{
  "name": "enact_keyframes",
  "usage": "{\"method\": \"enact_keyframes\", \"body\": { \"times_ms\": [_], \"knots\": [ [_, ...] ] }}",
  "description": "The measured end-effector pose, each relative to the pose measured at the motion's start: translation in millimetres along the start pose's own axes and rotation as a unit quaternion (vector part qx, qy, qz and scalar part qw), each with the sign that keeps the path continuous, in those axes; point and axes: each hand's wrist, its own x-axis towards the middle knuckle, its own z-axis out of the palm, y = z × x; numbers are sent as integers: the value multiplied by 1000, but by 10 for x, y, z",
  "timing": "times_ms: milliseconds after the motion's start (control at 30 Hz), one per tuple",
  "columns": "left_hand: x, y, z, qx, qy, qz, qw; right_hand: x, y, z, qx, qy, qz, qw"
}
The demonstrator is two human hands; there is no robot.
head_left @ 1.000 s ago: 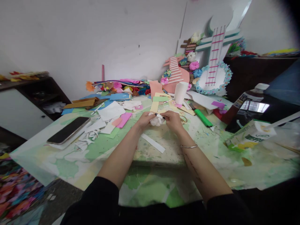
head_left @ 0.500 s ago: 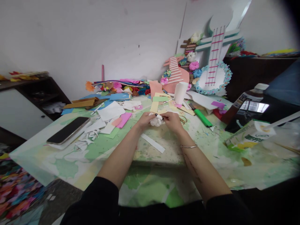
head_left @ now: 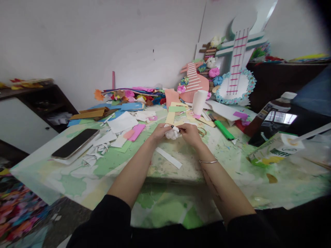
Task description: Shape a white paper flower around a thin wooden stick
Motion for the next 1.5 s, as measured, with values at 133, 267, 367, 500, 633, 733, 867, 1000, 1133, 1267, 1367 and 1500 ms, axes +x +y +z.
{"method": "enact_keyframes", "body": {
  "times_ms": [133,267,367,500,633,733,867,1000,1133,1267,1367,1500],
  "knots": [
    [2,2,5,0,-1,0,1000,2,3,-3,-2,-3,1,1000],
    [-8,12,17,-1,1,-2,1000,1,15,13,2,4,-2,1000],
    [-14,18,20,0,1,-3,1000,2,21,24,0,7,-4,1000],
    [-9,10,9,11,2,2,1000,8,24,26,-5,6,-4,1000],
    [-1,-3,-3,22,-2,6,1000,10,28,24,-5,1,-2,1000],
    [-1,-5,-6,26,-2,10,1000,6,32,25,-2,2,-8,1000],
    [-15,7,-5,33,-7,7,999,3,42,30,1,5,-12,1000],
    [-24,15,-1,27,-18,8,999,4,53,38,1,4,-8,1000],
    [-15,8,-2,35,-11,12,999,6,51,38,-4,3,-10,1000],
    [-15,9,3,48,-5,12,999,8,49,40,-5,2,-4,1000],
    [-21,17,13,62,-4,16,998,9,53,43,-7,-1,-6,1000],
    [-28,25,23,66,-3,13,998,9,48,41,-6,-1,-8,1000]
  ]
}}
